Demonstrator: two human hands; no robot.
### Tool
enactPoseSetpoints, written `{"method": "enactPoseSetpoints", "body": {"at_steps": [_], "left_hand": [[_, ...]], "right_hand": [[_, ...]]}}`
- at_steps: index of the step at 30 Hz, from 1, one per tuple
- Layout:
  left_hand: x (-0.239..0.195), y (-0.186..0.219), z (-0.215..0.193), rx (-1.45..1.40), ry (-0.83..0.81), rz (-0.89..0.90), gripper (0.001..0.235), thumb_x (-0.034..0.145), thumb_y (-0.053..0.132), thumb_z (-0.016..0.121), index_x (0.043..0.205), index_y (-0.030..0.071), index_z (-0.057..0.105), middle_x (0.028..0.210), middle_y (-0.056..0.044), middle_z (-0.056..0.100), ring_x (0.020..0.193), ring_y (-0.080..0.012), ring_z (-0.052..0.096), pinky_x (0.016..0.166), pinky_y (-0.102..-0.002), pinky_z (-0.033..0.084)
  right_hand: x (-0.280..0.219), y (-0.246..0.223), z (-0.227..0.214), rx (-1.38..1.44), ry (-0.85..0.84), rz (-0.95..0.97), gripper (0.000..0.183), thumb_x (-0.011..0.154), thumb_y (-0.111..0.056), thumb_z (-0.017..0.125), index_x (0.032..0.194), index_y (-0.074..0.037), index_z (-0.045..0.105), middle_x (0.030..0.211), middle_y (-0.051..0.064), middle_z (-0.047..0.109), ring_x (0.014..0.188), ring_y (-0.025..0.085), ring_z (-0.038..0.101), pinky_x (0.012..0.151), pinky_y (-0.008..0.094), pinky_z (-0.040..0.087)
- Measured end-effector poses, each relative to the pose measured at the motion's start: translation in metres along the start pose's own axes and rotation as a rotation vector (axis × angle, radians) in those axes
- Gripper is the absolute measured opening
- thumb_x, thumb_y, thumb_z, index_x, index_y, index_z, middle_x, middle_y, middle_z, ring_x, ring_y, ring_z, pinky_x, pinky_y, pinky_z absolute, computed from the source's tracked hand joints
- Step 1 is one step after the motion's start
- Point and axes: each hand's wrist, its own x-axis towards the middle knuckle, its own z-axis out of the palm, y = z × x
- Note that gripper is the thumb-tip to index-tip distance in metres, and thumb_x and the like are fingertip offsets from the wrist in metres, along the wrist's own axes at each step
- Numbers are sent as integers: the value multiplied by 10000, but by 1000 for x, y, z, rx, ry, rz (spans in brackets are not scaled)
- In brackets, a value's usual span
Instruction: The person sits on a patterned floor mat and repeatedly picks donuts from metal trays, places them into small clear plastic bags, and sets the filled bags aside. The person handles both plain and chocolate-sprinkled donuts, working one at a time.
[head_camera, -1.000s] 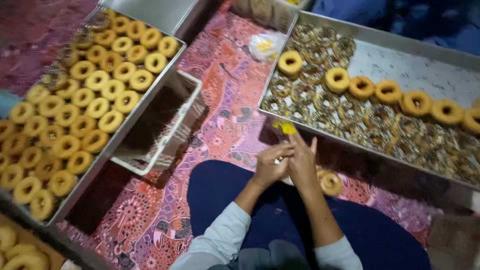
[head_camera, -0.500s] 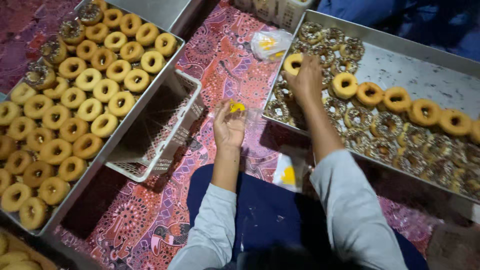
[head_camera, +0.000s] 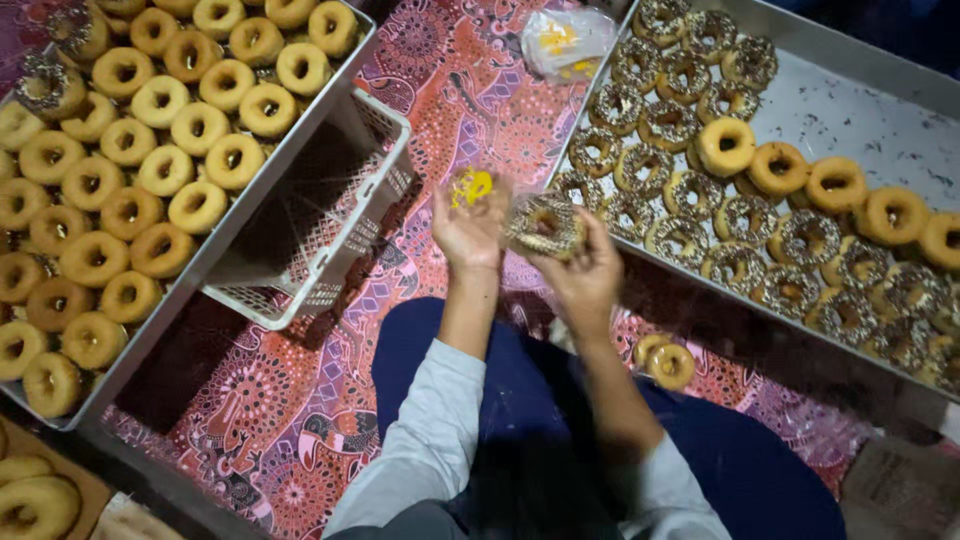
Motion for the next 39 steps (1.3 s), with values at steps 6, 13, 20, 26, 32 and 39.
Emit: {"method": "enactPoseSetpoints", "body": {"at_steps": [6, 13, 20, 26, 32, 39], "left_hand": [[-20, -16, -13, 25, -597, 22, 761, 1029, 645, 483, 1251, -71, 616, 1080, -209, 701, 995, -336, 668, 891, -446, 568], [-114, -47, -32, 990, -415, 696, 859, 851, 271, 796, 1477, 44, 252, 1404, -198, 423, 1222, -357, 507, 976, -437, 494], [-183, 31, -17, 1935, -942, 1197, 239, 977, 214, 748, 1168, 119, 641, 1095, -92, 646, 1082, -301, 609, 985, -434, 424], [-198, 90, -25, 1755, -1018, 1253, 322, 877, 192, 793, 1114, -16, 731, 1227, -204, 741, 1301, -348, 631, 1187, -609, 352], [-158, 100, -111, 1494, -227, 722, 219, 949, 136, 628, 1028, 33, 806, 934, -83, 813, 903, -177, 789, 851, -333, 606], [-100, 105, -159, 1177, -216, 535, 213, 972, 153, 630, 1014, -15, 755, 893, -91, 801, 829, -129, 774, 761, -284, 619]], "right_hand": [[-9, 2, 11, -760, -157, -412, 758, 751, -202, 903, 1405, 30, 599, 1482, 245, 514, 1344, 406, 542, 1094, 490, 462], [-8, -10, 11, -748, -70, -488, 549, 891, -121, 832, 1406, -14, 675, 1581, 224, 519, 1426, 393, 551, 1188, 470, 458], [-22, 13, 17, -679, -256, -413, 586, 803, -115, 741, 1369, -3, 637, 1388, 226, 612, 1237, 368, 615, 1042, 435, 491], [-18, 32, 32, -631, -486, -140, 566, 831, -131, 718, 1375, -1, 627, 1383, 219, 625, 1245, 350, 615, 1053, 431, 482], [-21, 123, 34, -644, -517, 162, 547, 859, -147, 695, 1380, 1, 617, 1378, 211, 637, 1254, 332, 615, 1064, 426, 473], [-25, 161, 59, -486, -765, 314, 527, 892, -166, 668, 1387, 3, 605, 1372, 203, 652, 1264, 311, 615, 1076, 421, 463]]}}
